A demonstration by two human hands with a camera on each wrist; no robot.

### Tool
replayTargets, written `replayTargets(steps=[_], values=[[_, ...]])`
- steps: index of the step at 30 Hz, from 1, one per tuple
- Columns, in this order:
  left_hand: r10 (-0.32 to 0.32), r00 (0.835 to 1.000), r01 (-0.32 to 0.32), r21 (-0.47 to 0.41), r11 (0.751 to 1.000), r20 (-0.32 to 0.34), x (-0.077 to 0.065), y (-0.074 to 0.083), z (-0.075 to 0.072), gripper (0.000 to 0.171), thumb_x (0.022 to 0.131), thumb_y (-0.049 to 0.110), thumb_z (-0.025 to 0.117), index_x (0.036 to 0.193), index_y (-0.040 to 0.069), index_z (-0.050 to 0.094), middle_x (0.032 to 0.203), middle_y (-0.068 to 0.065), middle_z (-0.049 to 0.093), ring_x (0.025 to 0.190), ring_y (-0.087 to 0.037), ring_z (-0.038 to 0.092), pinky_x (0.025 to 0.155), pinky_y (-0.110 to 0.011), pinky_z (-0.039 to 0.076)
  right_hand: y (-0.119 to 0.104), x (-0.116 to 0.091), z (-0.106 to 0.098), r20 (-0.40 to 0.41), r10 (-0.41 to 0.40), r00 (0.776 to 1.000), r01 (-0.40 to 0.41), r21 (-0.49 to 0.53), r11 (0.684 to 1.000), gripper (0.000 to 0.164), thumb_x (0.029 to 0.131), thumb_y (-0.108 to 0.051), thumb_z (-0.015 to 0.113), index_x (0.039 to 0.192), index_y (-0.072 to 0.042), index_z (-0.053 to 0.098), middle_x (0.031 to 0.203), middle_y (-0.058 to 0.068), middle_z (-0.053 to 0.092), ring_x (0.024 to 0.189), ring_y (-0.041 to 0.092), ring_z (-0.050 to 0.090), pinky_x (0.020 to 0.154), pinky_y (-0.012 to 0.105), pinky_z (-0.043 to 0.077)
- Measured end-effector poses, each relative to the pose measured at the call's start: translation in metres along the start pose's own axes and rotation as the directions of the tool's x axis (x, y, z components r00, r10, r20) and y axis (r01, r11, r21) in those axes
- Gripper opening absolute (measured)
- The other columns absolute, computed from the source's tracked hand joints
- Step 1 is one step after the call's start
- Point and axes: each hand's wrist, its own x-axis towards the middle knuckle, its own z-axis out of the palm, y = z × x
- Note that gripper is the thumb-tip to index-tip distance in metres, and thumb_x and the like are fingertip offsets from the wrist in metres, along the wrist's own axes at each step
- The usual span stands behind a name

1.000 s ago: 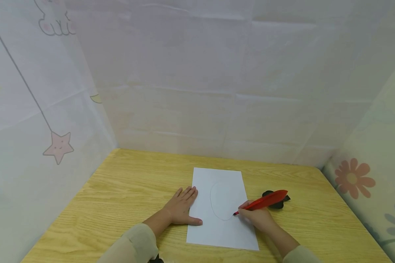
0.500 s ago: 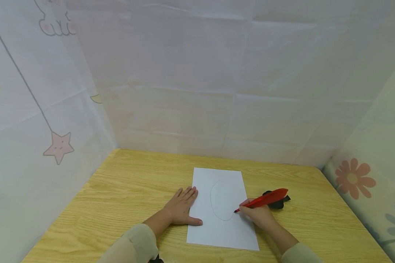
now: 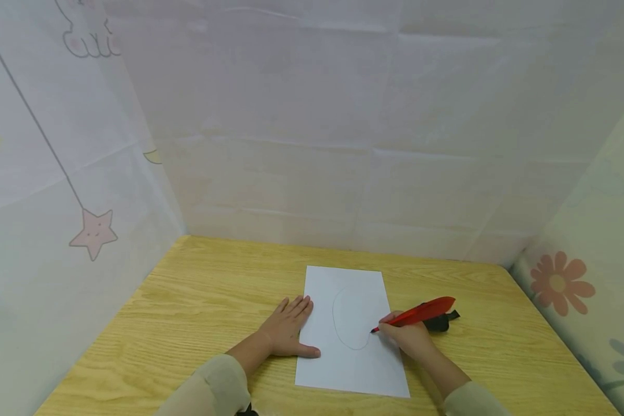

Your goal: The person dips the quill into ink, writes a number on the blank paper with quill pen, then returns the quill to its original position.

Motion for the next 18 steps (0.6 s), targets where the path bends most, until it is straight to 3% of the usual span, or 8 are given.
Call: replayTargets(steps=[8,18], values=[[-0.009,1.000,0.008,0.024,1.000,0.026,-0.004,0.007,-0.011,0.113,0.080,0.080,0.052,0.158,0.006,0.015,0.166,-0.010,0.011,0.154,-0.026,0.010,0.124,-0.052,0.009,-0.002,0.003,0.000,-0.003,-0.022,1.000,0.022,-0.011,1.000,0.016,0.084,-0.015,0.073,0.094,-0.003,0.070,0.072,-0.002,0.060,0.069,0.015,0.045,0.056,0.026,0.037],[-0.002,1.000,0.002,0.010,1.000,0.022,-0.004,0.006,-0.009,0.114,0.079,0.081,0.052,0.158,0.006,0.015,0.166,-0.010,0.010,0.154,-0.026,0.008,0.124,-0.052,0.008,-0.004,0.006,0.000,-0.017,-0.003,1.000,0.003,0.004,1.000,0.018,0.085,-0.016,0.072,0.097,-0.003,0.070,0.078,0.000,0.063,0.075,0.016,0.048,0.061,0.027,0.039]])
